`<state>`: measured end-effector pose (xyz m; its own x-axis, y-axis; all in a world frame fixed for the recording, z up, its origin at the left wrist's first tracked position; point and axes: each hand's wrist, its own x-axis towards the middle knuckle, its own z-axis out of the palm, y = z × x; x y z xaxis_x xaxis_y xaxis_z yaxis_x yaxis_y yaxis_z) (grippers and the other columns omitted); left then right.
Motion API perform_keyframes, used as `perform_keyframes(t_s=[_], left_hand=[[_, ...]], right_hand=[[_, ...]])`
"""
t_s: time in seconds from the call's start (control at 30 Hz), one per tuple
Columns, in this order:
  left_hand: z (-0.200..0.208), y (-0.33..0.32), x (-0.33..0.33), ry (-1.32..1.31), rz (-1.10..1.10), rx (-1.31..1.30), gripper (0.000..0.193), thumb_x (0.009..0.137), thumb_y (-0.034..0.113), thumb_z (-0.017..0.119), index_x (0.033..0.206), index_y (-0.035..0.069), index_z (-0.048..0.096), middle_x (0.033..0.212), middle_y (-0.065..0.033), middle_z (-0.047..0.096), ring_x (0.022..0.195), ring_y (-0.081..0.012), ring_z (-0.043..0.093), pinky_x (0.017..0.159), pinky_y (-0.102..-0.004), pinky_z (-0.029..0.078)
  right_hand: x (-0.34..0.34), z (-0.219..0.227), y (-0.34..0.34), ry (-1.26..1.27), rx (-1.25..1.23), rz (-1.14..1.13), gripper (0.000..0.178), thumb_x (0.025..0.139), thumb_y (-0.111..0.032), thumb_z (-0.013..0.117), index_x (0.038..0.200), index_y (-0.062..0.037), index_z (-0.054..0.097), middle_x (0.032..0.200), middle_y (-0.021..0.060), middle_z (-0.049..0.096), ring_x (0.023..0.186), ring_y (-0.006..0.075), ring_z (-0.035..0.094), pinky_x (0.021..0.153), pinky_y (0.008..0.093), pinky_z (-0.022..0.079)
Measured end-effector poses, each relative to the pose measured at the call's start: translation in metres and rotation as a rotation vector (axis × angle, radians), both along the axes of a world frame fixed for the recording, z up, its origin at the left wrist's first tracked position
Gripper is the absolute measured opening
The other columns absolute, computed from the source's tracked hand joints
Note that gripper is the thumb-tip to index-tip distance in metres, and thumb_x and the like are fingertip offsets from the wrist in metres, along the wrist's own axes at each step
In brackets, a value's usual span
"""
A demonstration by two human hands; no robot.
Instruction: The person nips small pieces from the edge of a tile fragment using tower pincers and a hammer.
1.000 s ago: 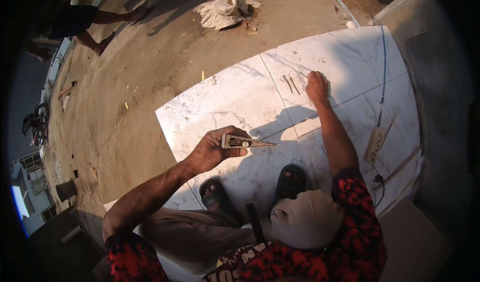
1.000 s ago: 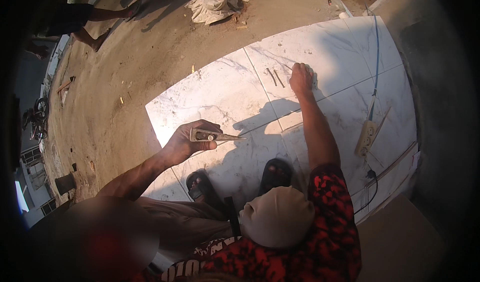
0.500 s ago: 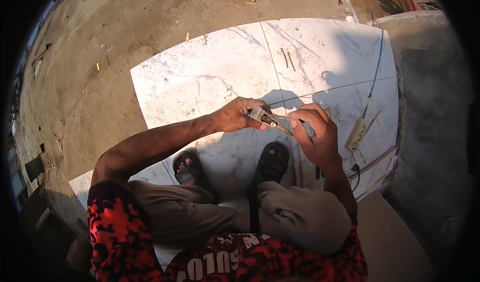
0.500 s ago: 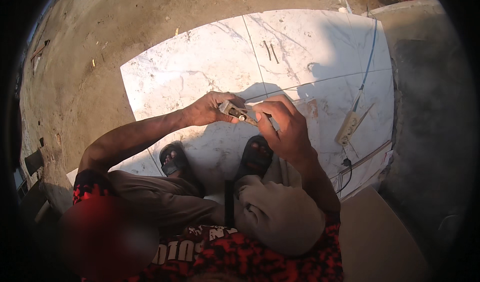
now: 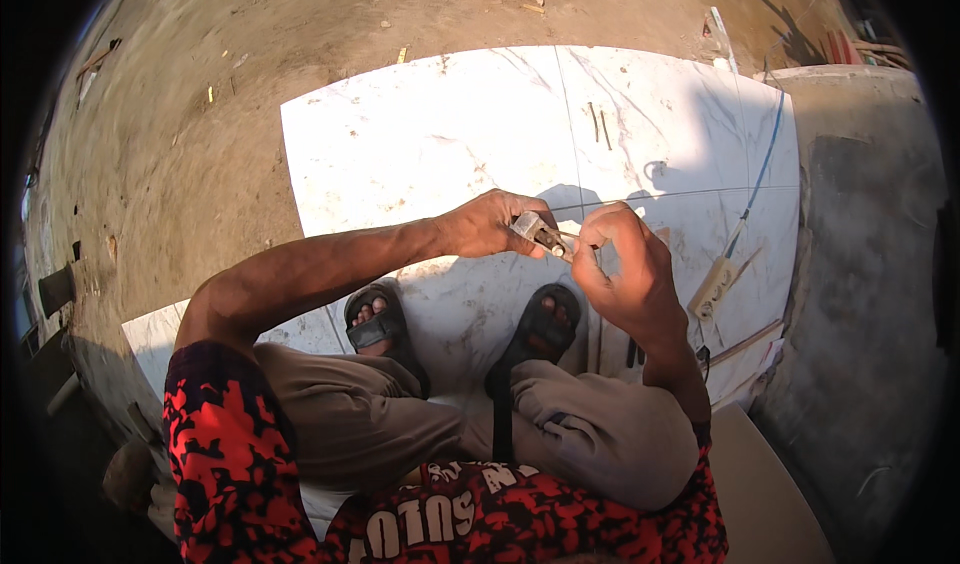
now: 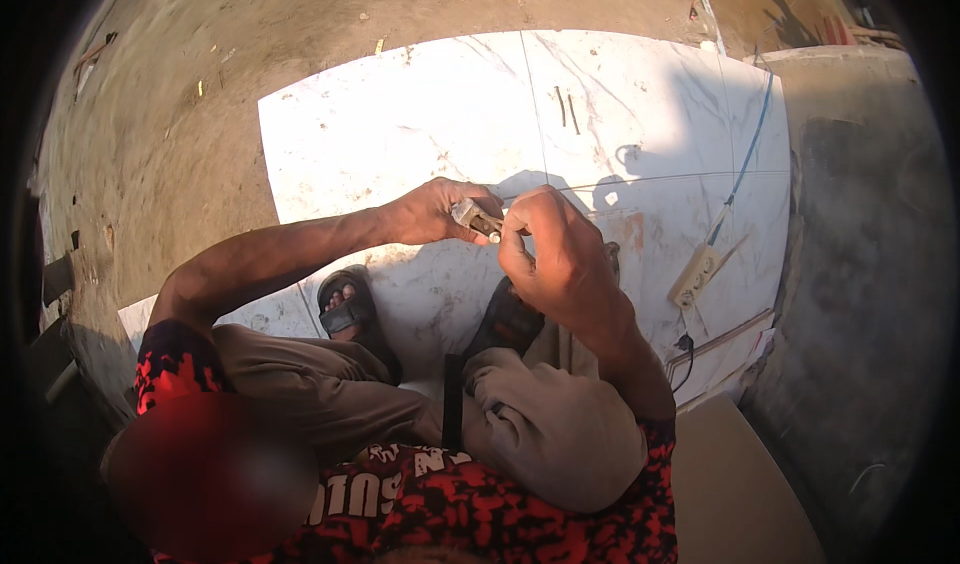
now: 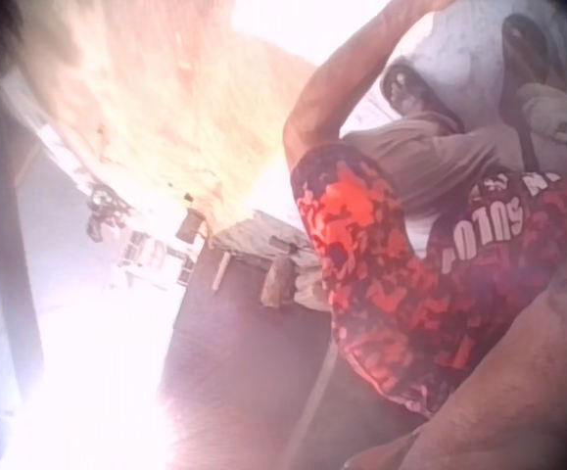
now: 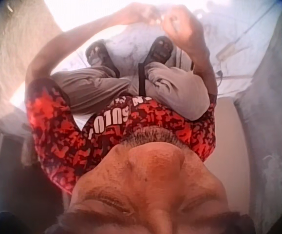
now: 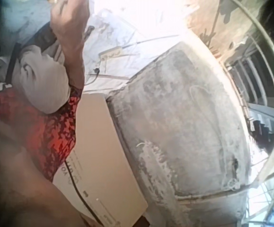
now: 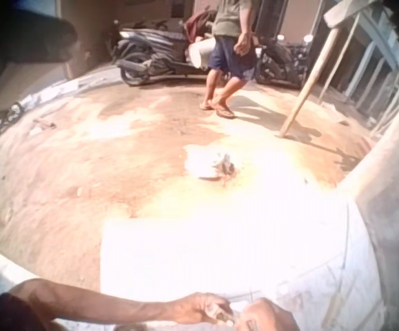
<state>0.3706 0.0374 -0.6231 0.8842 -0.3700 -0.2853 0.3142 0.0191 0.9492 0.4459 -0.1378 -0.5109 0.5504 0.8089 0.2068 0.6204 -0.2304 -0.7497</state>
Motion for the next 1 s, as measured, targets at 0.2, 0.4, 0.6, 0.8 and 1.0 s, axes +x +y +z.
perform_keyframes(t_s=[0.2,0.4,0.6,0.8,1.0], left_hand=[[0.009,-0.003,0.008,0.055,-0.048,-0.083,0.028,0.081,0.019,0.074,0.102,0.007,0.061,0.086,-0.0021,0.063,0.086,-0.0119,0.056,0.078,-0.0311,0.046],[0.008,0.002,-0.002,-0.143,-0.021,-0.003,0.054,0.077,0.028,0.078,0.119,0.011,0.049,0.107,-0.0062,0.059,0.105,-0.0183,0.054,0.093,-0.037,0.043],[0.021,0.002,-0.015,-0.455,-0.047,0.377,0.026,0.094,0.016,0.05,0.114,0.0,0.054,0.108,-0.0172,0.054,0.103,-0.0323,0.053,0.09,-0.0402,0.042],[0.036,-0.013,0.006,-0.454,0.048,0.234,0.03,0.101,0.023,0.041,0.111,0.0,0.056,0.1,-0.0154,0.057,0.091,-0.0267,0.058,0.079,-0.032,0.046],[0.044,-0.013,0.024,-0.468,0.074,0.265,0.04,0.102,0.033,0.036,0.106,-0.001,0.057,0.099,-0.0144,0.056,0.091,-0.0227,0.054,0.08,-0.0326,0.044]], right_hand=[[-0.002,0.004,0.0,-0.19,-0.072,0.027,0.019,0.07,0.008,0.059,0.08,-0.0017,0.047,0.074,0.0123,0.05,0.065,0.0274,0.055,0.059,0.0371,0.048],[-0.009,-0.002,0.008,-0.392,-0.068,0.085,0.014,0.07,0.001,0.06,0.081,0.0002,0.05,0.076,0.012,0.049,0.068,0.0203,0.056,0.06,0.0324,0.051],[-0.015,-0.014,0.004,-0.425,-0.05,-0.014,0.015,0.074,-0.004,0.059,0.084,0.0018,0.049,0.082,0.0133,0.049,0.073,0.0237,0.058,0.065,0.0333,0.052],[0.012,-0.032,-0.062,0.03,0.009,-0.324,0.021,0.085,-0.015,0.066,0.097,-0.0006,0.057,0.086,0.0131,0.061,0.077,0.0259,0.063,0.066,0.033,0.05],[-0.035,-0.135,-0.22,-0.124,-0.517,-0.792,0.044,0.084,-0.024,0.065,0.118,0.0009,0.053,0.114,0.0201,0.057,0.102,0.0354,0.056,0.085,0.043,0.047]])
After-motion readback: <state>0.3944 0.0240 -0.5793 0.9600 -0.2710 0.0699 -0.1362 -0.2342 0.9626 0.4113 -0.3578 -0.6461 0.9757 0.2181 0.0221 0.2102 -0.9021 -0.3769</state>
